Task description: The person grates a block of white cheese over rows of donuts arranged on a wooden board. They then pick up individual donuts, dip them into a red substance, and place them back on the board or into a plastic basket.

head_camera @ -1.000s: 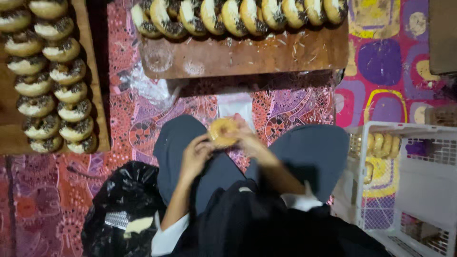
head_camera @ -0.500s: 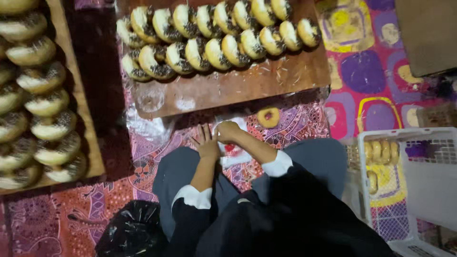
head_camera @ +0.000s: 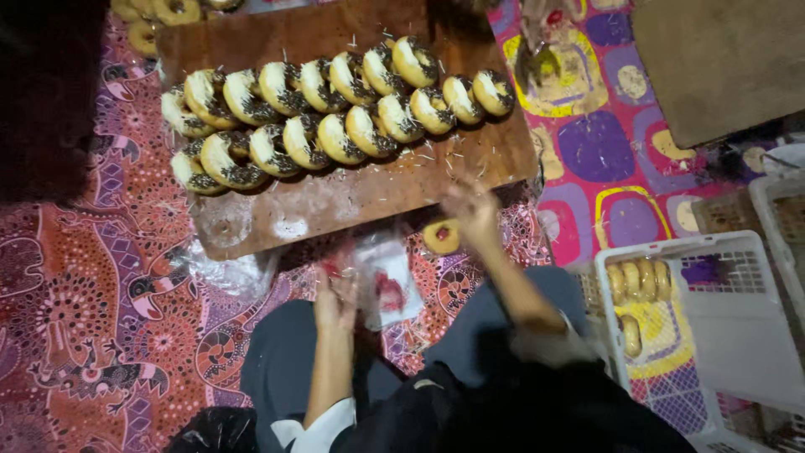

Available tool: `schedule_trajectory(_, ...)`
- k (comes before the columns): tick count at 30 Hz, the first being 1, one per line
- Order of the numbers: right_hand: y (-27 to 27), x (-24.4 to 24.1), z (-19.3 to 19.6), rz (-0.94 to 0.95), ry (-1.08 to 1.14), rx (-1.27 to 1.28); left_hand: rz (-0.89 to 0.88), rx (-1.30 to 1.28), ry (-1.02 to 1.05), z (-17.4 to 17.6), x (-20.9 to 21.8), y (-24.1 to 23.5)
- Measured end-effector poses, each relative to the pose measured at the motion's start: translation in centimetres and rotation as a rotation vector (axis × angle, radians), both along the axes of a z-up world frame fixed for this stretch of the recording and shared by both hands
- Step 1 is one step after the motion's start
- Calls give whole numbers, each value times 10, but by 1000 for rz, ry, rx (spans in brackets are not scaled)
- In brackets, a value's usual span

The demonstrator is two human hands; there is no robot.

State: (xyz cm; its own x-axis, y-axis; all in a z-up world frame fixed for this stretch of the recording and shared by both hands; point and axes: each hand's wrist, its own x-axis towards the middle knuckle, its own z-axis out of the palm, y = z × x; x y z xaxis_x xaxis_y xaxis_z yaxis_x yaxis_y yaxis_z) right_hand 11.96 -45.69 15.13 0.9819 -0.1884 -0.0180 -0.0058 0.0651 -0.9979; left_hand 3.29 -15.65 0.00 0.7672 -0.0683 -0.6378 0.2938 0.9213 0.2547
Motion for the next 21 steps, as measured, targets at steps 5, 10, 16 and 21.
schedule_trajectory(5,-30,141,-3,-467,373,-698,-61,216,41,52,-3,-8)
schedule_trajectory(10,-8,173,-14,-714,357,-683,-196,166,91,54,-39,-8)
schedule_trajectory(16,-95,69,-19,-296,-49,-231,-212,-43,68,35,-78,30)
schedule_trajectory(21,-94,1,-42,-321,-141,-633,-91,-142,-29,55,-44,10)
